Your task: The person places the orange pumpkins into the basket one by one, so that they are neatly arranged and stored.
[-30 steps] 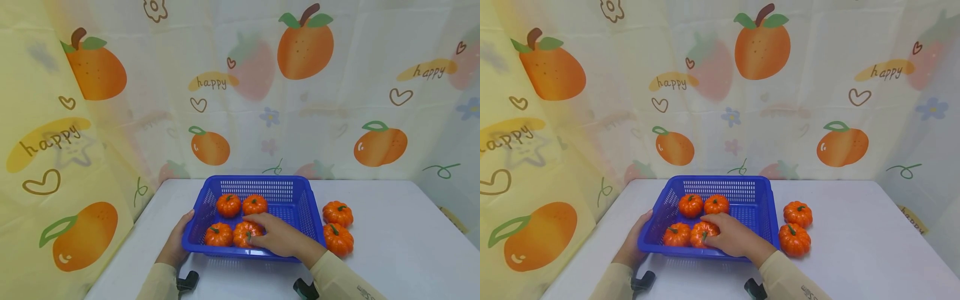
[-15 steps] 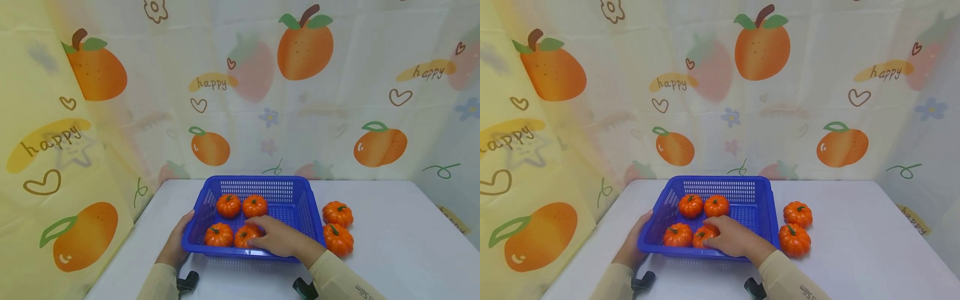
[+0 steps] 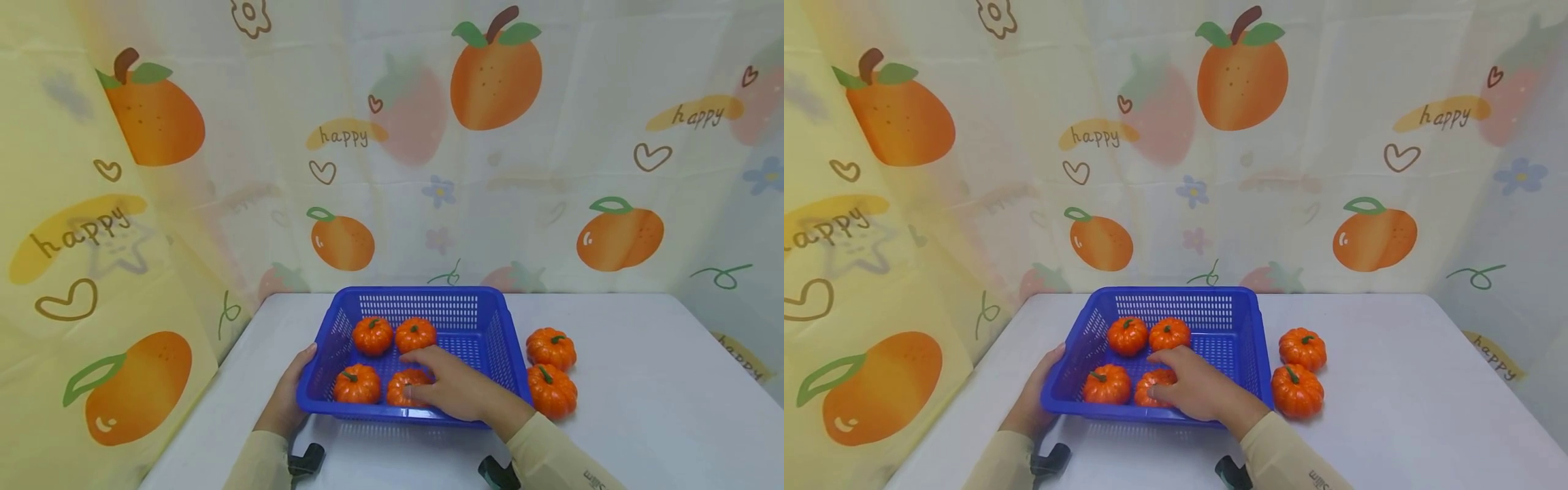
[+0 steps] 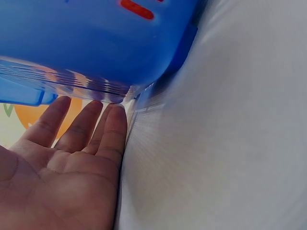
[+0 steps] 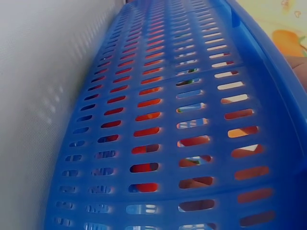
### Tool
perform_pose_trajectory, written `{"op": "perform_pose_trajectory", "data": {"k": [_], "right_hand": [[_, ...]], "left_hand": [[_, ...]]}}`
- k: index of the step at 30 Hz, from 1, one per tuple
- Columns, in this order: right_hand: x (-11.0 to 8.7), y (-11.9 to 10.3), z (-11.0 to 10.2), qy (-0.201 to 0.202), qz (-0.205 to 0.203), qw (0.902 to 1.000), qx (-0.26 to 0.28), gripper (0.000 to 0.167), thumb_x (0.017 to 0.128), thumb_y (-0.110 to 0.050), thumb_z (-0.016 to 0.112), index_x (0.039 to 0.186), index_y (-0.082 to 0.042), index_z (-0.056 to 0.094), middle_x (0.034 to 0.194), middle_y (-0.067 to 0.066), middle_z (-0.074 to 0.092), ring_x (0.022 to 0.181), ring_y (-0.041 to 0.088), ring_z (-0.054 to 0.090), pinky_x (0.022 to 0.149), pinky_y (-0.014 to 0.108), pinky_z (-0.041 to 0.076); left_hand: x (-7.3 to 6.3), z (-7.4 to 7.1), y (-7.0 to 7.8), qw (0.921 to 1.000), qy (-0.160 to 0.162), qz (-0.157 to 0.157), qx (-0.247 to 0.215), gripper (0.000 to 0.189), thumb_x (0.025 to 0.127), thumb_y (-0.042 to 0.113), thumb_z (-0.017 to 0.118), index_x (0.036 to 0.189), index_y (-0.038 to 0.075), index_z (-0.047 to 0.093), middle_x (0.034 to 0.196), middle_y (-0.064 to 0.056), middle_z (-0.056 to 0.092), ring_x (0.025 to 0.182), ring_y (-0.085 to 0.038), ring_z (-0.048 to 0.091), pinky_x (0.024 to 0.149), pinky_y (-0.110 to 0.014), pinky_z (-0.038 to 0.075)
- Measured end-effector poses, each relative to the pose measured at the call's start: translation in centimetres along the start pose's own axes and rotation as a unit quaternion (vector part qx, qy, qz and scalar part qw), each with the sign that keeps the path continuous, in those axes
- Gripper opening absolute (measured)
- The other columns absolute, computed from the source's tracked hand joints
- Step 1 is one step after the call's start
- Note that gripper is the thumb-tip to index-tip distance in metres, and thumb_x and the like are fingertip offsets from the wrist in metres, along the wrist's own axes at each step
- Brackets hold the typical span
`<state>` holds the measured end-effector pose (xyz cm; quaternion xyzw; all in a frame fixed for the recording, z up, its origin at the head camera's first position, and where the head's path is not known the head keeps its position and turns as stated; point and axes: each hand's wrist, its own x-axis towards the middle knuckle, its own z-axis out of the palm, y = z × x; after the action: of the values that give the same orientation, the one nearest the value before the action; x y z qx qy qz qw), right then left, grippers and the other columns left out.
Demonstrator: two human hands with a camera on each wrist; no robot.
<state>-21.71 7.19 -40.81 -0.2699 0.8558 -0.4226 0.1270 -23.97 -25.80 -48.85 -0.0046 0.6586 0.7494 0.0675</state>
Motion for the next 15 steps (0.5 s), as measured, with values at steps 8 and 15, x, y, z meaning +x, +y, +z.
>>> {"op": "perform_pose_trajectory", "data": {"k": [8,15], "right_hand": [[-0.17,0.08,-0.29,0.039,-0.052,0.9976,0.026,0.048,0.108,-0.029,0.071,0.153,-0.015,0.061,0.148,-0.001,0.059,0.123,0.028,0.059,0.107,0.058,0.049],[-0.72,-0.09,-0.35,0.085,-0.087,0.9918,0.039,0.046,0.109,-0.029,0.071,0.151,-0.013,0.062,0.143,-0.001,0.062,0.12,0.024,0.06,0.097,0.05,0.056]], "left_hand": [[0.11,-0.13,-0.17,0.9998,0.007,-0.005,0.015,0.086,0.106,0.067,0.048,0.17,0.01,0.036,0.17,-0.018,0.039,0.155,-0.041,0.037,0.124,-0.061,0.027],[0.12,-0.08,-0.01,0.9997,0.015,-0.008,0.016,0.087,0.105,0.068,0.05,0.169,0.011,0.038,0.17,-0.016,0.041,0.154,-0.04,0.039,0.124,-0.061,0.027]]}}
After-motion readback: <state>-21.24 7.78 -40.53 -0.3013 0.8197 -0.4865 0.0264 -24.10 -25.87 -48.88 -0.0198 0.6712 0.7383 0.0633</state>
